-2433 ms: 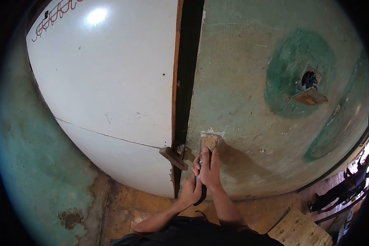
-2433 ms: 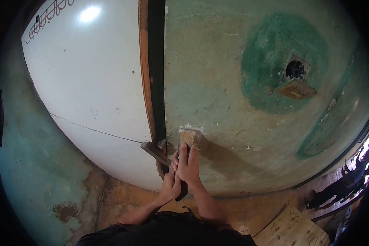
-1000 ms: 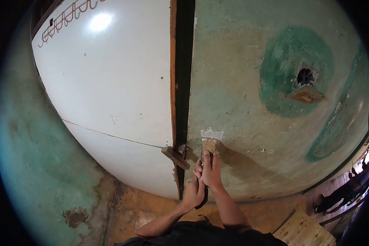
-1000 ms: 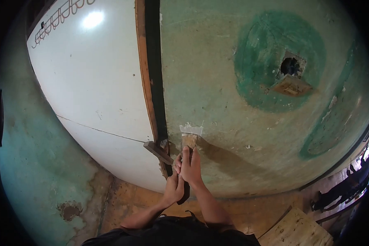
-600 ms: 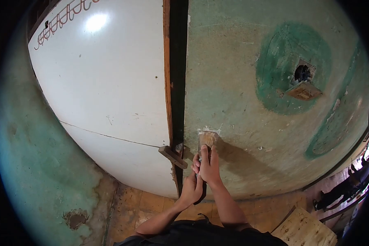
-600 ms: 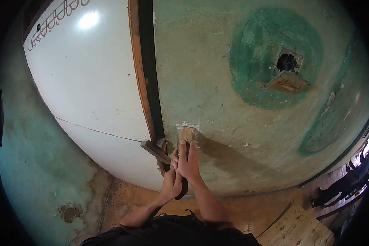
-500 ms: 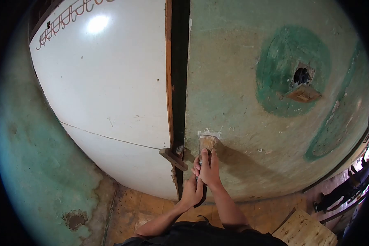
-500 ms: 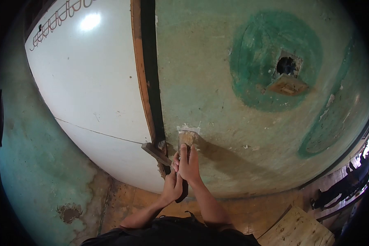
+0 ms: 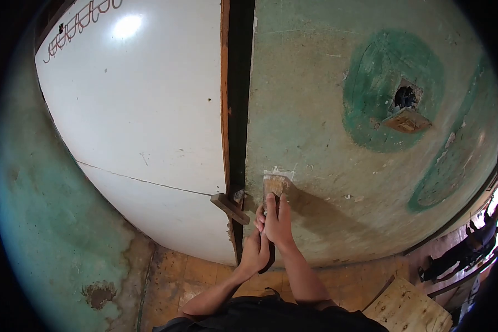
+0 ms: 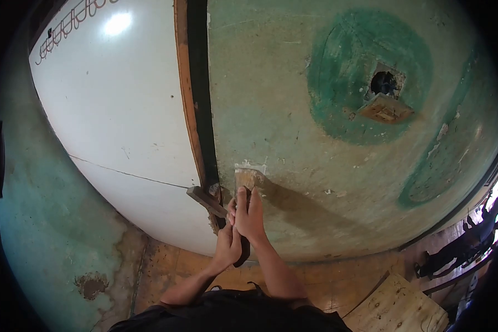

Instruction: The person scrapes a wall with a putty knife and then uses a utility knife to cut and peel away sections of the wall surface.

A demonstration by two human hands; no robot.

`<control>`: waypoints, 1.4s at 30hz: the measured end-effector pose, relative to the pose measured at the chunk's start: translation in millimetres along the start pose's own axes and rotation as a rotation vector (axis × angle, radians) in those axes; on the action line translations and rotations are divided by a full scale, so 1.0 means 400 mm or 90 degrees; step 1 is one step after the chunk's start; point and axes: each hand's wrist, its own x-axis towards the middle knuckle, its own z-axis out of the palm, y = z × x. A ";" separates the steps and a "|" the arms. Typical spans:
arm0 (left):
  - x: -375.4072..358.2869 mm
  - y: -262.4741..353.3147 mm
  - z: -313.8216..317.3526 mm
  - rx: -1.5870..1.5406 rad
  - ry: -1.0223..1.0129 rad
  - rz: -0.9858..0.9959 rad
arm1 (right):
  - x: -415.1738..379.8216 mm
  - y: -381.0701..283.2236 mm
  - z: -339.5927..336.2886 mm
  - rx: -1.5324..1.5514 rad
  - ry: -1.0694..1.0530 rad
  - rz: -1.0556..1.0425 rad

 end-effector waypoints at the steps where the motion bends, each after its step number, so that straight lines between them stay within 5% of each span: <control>1: -0.005 -0.006 0.006 0.038 0.027 0.079 | -0.011 0.007 -0.002 0.014 0.003 0.009; 18: -0.010 -0.010 -0.002 0.025 0.032 0.012 | -0.002 0.001 0.017 0.041 0.011 0.016; 22: 0.013 -0.003 0.014 0.062 0.108 0.156 | 0.000 -0.021 0.015 0.020 0.009 0.020; 25: 0.017 0.007 -0.009 0.011 0.002 0.008 | 0.004 -0.050 0.027 0.026 0.005 0.001; 42: -0.008 -0.016 0.014 -0.018 0.044 0.017 | -0.006 -0.017 0.014 -0.018 0.020 0.009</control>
